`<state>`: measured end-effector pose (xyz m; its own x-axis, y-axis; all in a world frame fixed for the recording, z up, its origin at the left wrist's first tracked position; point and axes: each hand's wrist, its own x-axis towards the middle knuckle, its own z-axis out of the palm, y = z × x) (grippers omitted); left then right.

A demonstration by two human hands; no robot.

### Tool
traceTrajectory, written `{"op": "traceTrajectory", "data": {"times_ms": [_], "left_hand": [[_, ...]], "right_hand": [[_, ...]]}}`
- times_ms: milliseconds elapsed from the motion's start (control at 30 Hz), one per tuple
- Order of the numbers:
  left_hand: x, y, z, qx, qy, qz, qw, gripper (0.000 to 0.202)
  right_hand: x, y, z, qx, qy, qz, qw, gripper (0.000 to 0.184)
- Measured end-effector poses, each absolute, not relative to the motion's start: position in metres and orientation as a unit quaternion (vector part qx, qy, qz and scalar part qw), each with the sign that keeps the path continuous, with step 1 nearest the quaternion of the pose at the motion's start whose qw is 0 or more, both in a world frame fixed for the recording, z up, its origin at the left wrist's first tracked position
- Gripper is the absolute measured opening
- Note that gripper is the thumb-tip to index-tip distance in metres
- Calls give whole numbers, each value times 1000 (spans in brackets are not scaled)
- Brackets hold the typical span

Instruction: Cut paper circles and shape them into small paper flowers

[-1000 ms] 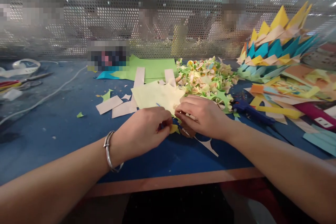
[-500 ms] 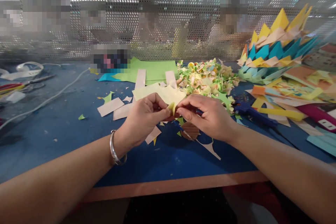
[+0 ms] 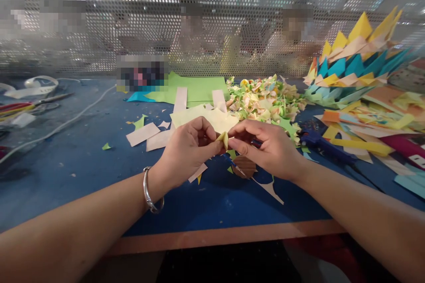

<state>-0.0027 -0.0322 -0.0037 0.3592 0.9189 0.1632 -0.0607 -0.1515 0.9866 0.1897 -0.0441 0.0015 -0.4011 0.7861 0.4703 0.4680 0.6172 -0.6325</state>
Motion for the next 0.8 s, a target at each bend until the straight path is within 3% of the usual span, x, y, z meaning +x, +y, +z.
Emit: {"op": "traceTrajectory", "data": {"times_ms": [433, 567, 800], "left_hand": [[-3, -33, -2, 608, 336, 457, 555, 25], [-3, -33, -3, 621, 343, 453, 540, 25], [-3, -34, -8, 697, 390, 426, 425, 21]], "right_hand": [[191, -45, 1, -394, -773, 293, 402, 18], [190, -45, 0, -388, -780, 275, 406, 14], [186, -45, -1, -375, -820, 186, 390, 11]]}}
